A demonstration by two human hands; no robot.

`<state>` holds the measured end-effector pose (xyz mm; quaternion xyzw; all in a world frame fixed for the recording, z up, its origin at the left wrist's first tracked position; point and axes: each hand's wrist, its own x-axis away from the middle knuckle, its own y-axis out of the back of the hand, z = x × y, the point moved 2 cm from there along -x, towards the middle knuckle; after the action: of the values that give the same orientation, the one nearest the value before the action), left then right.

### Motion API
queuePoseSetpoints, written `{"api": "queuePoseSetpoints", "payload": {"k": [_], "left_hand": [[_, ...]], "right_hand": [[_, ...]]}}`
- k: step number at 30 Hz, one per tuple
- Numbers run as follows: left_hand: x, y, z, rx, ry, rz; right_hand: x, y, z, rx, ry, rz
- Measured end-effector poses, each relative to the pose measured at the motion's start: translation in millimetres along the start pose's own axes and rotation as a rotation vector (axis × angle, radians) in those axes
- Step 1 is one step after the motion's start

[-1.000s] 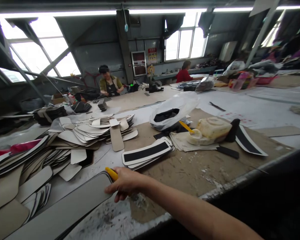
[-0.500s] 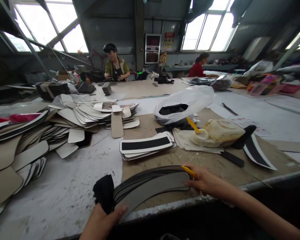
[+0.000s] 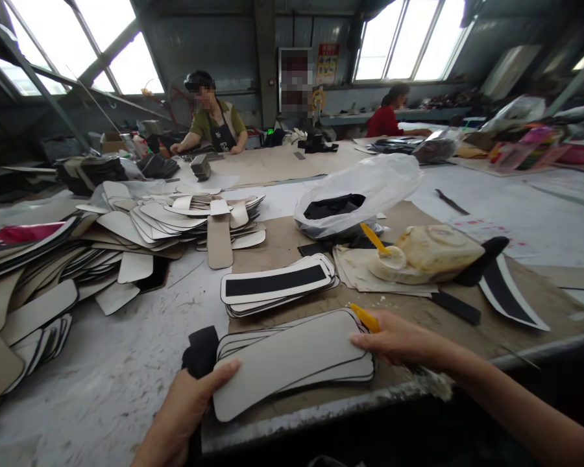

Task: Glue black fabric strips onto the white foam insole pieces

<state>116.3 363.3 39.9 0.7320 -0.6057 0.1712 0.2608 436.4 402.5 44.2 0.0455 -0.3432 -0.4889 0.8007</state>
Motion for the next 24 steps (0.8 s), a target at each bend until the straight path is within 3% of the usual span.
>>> {"api": "queuePoseSetpoints", "payload": {"k": [4, 10, 15, 21, 24], "left_hand": [[-9, -4.1, 0, -0.29, -0.243, -0.095], [-18, -4.3, 17, -0.452, -0.281, -0.043], [-16, -1.5, 19, -0.521, -0.276, 0.139], [-11, -5.4, 15, -0.325, -0.269, 0.089], [-9, -11.9, 12, -0.119, -0.167, 0.087]], "right_hand": [[2, 12, -6, 0.103, 0.164, -0.189], [2, 4, -34, 0.225, 0.164, -0.242], [11, -6, -38, 0.267, 0.23, -0.232], [18, -1, -25, 0.252, 0.238, -0.181], [14, 11, -17, 0.243, 0.208, -0.134]]}}
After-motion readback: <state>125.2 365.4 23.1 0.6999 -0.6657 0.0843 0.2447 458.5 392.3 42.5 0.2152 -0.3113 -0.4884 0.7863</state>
